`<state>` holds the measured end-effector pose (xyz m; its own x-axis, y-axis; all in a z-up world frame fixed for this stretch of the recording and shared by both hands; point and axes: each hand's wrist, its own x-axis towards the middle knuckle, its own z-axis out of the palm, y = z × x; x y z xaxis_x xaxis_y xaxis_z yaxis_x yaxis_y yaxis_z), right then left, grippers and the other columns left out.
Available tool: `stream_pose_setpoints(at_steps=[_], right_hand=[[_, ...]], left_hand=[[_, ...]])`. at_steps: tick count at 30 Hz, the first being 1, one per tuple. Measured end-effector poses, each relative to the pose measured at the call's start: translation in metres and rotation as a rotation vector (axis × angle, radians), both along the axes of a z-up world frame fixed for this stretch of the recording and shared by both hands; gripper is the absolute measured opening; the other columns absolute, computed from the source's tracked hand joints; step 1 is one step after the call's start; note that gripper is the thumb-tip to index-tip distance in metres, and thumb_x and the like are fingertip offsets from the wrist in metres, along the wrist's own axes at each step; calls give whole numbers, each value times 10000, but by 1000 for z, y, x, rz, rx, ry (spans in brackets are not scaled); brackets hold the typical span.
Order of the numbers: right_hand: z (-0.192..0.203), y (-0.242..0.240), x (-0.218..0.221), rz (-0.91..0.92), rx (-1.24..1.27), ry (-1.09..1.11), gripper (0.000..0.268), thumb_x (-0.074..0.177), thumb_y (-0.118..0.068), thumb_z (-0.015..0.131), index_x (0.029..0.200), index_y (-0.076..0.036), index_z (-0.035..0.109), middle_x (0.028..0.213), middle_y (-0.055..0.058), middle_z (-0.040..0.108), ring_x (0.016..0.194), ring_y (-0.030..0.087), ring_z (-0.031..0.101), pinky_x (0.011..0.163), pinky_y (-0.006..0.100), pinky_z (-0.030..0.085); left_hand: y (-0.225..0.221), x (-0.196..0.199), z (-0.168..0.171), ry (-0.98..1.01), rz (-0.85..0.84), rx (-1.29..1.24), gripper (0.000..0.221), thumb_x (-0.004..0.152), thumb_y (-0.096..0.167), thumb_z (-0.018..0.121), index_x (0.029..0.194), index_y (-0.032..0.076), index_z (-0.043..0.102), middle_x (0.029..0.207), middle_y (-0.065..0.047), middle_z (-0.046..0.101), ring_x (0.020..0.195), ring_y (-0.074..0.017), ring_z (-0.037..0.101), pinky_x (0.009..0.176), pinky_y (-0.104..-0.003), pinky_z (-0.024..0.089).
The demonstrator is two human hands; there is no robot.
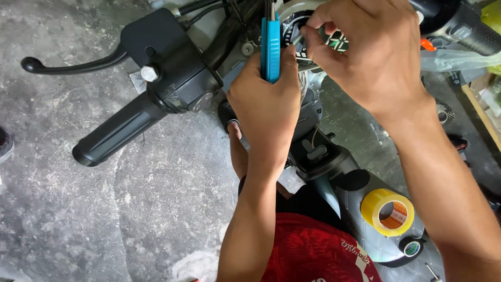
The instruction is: The person works on the digital speedometer cluster of a scooter, using a blue utility knife to trim and pry around the gauge housing while holding the cluster with the other hand. They reposition the cluster on the handlebar mount, press it into place, and continue trimming edges until the display sits fitted on the scooter.
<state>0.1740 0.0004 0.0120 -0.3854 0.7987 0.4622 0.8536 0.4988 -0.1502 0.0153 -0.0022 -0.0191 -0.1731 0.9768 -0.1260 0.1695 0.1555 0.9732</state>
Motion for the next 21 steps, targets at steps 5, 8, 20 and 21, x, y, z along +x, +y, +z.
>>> stream_pose_setpoints(at_steps=[5, 8, 20, 21], right_hand=[[-2, -2, -1, -8, -15, 42, 180, 897, 17, 724, 1058, -56, 692, 972, 41, 635, 964, 240, 605, 856, 351, 471], [5, -1, -6, -22, -31, 64, 154, 906, 5, 768, 1033, -40, 694, 953, 59, 627, 944, 263, 584, 858, 373, 448], [0, -3, -18, -161, -82, 209, 170, 942, -54, 865, 1018, -57, 714, 1003, 57, 671, 940, 271, 583, 904, 386, 430], [-1, -3, -18, -183, -91, 216, 177, 943, -63, 869, 1026, -64, 714, 1005, 52, 674, 946, 269, 587, 910, 378, 434]], left_hand=[[1, 1, 1, 24, 17, -1, 316, 941, 279, 703, 725, 59, 634, 529, -11, 588, 454, -126, 554, 480, -347, 445], [1, 3, 0, 65, 33, 0, 336, 936, 287, 707, 709, 52, 627, 520, -18, 575, 444, -132, 543, 478, -354, 431], [4, 0, 11, 124, 37, -85, 304, 909, 309, 745, 816, 23, 703, 568, -61, 605, 478, -158, 516, 505, -372, 440], [4, 0, 13, 128, 38, -100, 293, 908, 301, 751, 831, 19, 717, 575, -58, 614, 482, -147, 523, 509, -363, 439]])
